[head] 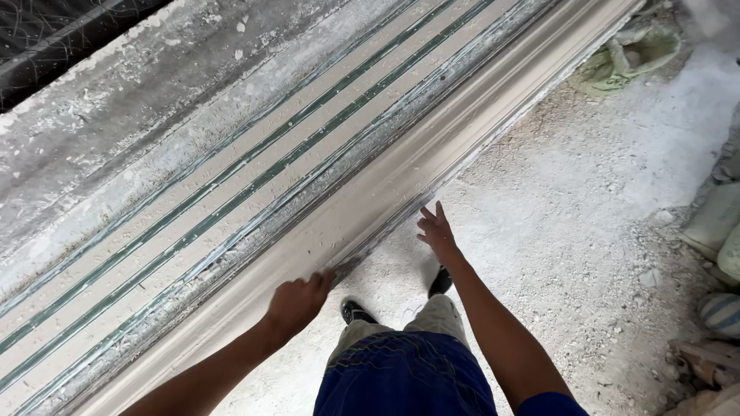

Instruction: The person cleans a long white decorative molding piece using a small brush and then a green scrub brush. They remove dust and residue from the grooves and surface of the molding in a workshop setting.

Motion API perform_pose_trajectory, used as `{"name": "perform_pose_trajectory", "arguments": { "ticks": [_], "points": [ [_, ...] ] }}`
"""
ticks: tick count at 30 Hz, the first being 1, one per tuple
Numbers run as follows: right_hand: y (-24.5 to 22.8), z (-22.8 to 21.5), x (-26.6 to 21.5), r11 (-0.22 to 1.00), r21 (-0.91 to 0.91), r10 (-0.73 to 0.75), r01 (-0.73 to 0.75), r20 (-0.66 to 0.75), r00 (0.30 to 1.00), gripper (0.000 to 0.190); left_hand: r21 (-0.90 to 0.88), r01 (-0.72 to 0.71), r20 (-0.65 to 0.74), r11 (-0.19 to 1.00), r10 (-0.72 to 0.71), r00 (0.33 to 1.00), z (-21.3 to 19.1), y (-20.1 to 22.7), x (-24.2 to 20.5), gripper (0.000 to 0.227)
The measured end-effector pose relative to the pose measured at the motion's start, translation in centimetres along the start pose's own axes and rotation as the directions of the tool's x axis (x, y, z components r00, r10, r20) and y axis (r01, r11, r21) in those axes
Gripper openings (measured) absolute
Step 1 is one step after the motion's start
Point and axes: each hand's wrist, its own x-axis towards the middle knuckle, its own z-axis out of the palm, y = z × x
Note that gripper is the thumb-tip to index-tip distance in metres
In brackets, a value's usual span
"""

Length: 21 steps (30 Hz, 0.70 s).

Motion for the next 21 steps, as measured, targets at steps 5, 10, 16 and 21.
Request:
{"name": "perform_pose_trajectory", "arguments": {
  "ticks": [5,10,16,21],
  "points": [
    [0.5,-0.6,1.1,0.984,0.165,0.038,-0.067,0.173,0.984,0.087,0.025,0.081,0.248,0.996,-0.084,0.965,-0.6,1.2,5.5,0.043],
    [-1.0,-3.0,0.3,0.985,0.121,0.066,-0.12,0.375,0.924,0.083,-0.228,0.113,0.044,0.967,-0.105,0.993,-4.4,5.6,28.4,0.023],
    [-2.3,-11.5,5.3,0.963,-0.258,0.212,-0.075,0.558,0.802,0.076,-0.06,0.205,0.213,0.977,-0.188,0.959,-4.6,6.2,40.7,0.017],
    [-5.7,-21.8,14.1,0.916,-0.401,0.061,-0.021,0.086,0.994,0.083,-0.188,0.588,0.498,0.787,-0.44,0.747,-1.6,4.0,26.3,0.043]
  ]
}}
